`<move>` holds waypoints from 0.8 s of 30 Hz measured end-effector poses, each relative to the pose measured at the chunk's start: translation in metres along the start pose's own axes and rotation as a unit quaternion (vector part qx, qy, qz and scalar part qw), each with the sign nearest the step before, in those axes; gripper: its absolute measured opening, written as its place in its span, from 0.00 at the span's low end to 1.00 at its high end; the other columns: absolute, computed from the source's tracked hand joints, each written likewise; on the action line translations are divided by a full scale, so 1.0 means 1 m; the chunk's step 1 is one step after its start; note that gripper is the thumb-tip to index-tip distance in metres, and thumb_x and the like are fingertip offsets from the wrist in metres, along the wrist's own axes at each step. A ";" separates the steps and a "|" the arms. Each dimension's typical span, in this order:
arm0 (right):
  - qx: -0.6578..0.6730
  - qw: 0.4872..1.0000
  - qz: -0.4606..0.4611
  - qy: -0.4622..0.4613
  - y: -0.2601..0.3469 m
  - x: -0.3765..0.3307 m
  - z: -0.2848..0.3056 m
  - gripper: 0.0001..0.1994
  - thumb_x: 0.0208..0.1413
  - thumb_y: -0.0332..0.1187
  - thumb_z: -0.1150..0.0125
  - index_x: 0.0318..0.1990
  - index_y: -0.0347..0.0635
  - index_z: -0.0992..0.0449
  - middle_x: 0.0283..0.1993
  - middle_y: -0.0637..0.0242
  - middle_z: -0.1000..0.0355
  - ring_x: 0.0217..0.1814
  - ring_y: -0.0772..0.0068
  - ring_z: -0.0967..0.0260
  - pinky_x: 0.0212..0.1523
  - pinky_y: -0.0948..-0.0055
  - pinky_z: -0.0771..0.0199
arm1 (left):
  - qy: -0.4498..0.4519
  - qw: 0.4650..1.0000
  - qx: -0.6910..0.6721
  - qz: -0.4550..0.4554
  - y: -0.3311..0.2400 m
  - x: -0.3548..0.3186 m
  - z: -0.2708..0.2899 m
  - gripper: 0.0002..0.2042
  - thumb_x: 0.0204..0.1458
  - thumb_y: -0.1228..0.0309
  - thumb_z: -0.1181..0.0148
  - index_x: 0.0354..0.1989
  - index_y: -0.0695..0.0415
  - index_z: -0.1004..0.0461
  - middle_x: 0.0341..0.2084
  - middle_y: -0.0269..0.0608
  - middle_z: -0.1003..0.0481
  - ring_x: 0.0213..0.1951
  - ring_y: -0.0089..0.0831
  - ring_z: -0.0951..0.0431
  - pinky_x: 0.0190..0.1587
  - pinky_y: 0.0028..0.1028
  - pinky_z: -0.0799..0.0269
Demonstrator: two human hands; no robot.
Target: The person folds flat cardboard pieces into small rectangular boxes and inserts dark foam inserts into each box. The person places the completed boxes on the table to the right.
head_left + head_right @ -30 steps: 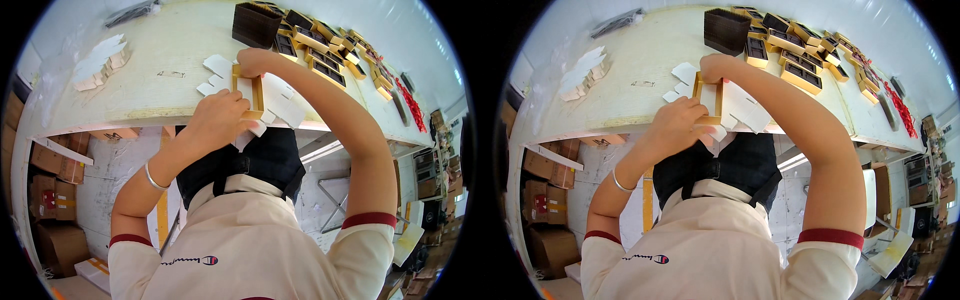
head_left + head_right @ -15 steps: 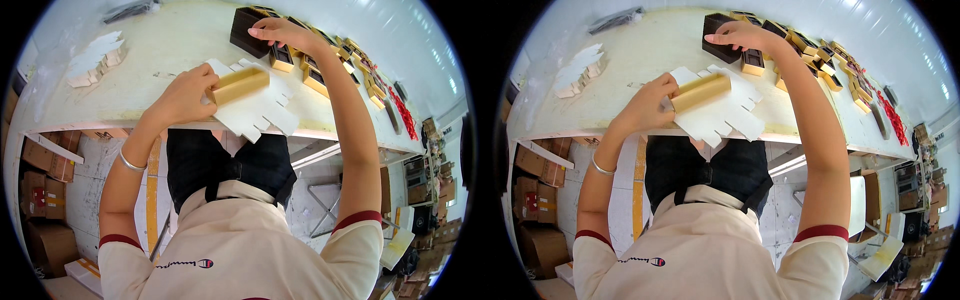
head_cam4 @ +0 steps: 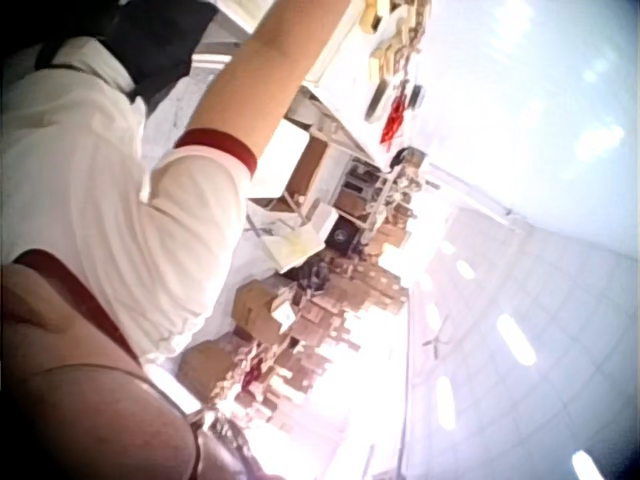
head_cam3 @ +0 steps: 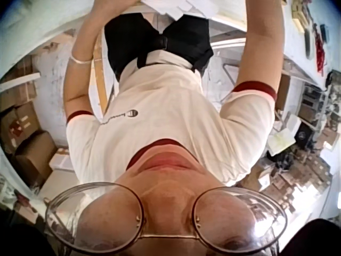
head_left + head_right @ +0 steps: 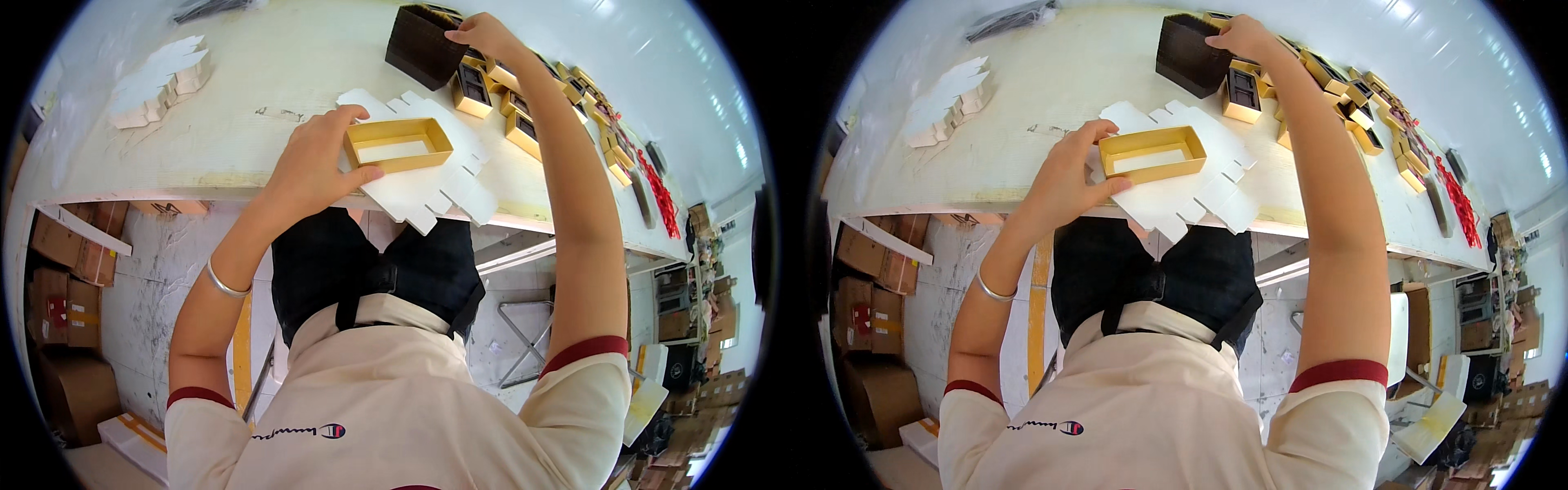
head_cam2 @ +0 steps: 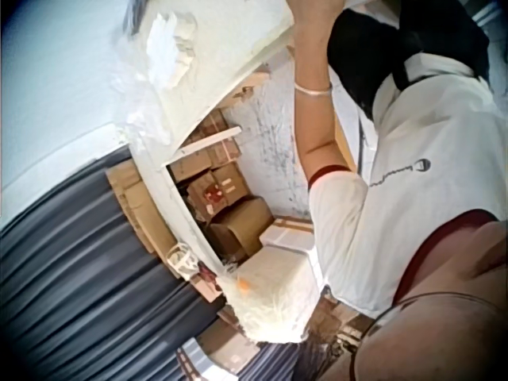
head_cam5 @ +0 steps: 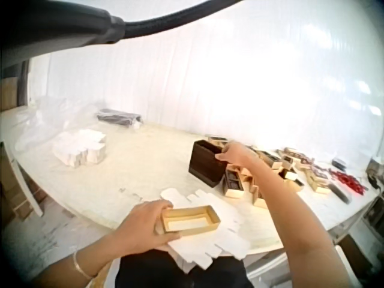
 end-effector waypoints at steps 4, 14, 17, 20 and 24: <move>0.093 0.995 0.020 0.002 -0.010 -0.001 0.007 0.22 0.49 0.48 0.37 0.42 0.37 0.22 0.43 0.55 0.25 0.48 0.56 0.30 0.55 0.64 0.35 | -0.010 0.995 -0.102 0.023 0.003 -0.001 -0.002 0.26 0.41 0.66 0.32 0.47 0.57 0.37 0.41 0.48 0.28 0.47 0.42 0.29 0.52 0.34 0.37; 0.059 0.998 -0.024 -0.004 -0.006 0.012 -0.005 0.26 0.44 0.51 0.35 0.39 0.33 0.21 0.39 0.54 0.25 0.43 0.57 0.28 0.48 0.65 0.31 | -0.007 0.988 -0.154 0.021 0.015 -0.006 -0.011 0.26 0.42 0.68 0.32 0.48 0.59 0.37 0.43 0.45 0.30 0.50 0.36 0.31 0.55 0.31 0.39; 0.071 0.997 -0.005 -0.003 -0.006 0.013 -0.005 0.24 0.45 0.49 0.35 0.39 0.35 0.21 0.39 0.54 0.24 0.44 0.58 0.28 0.49 0.65 0.31 | -0.017 0.989 -0.146 0.010 0.012 -0.006 -0.011 0.25 0.42 0.67 0.32 0.48 0.59 0.36 0.43 0.43 0.30 0.47 0.35 0.32 0.53 0.29 0.38; 0.086 0.996 -0.011 0.014 -0.002 0.010 -0.005 0.23 0.50 0.48 0.38 0.43 0.36 0.23 0.42 0.55 0.25 0.46 0.57 0.30 0.53 0.65 0.35 | -0.027 0.992 -0.123 0.001 0.011 -0.009 -0.012 0.22 0.42 0.67 0.33 0.43 0.58 0.35 0.41 0.41 0.31 0.43 0.33 0.32 0.48 0.27 0.36; 0.080 0.996 -0.036 -0.003 -0.002 0.006 -0.005 0.20 0.50 0.44 0.38 0.43 0.37 0.22 0.43 0.55 0.26 0.47 0.56 0.30 0.54 0.63 0.37 | -0.011 0.993 -0.121 -0.009 0.010 -0.008 -0.011 0.16 0.42 0.67 0.33 0.35 0.57 0.34 0.38 0.40 0.31 0.38 0.31 0.32 0.41 0.24 0.35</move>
Point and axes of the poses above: each hand's wrist, its own x-axis towards the middle knuckle, its own z-axis out of the back of the hand, y = z × x, the point moved 3 cm from there along x, towards the middle knuckle
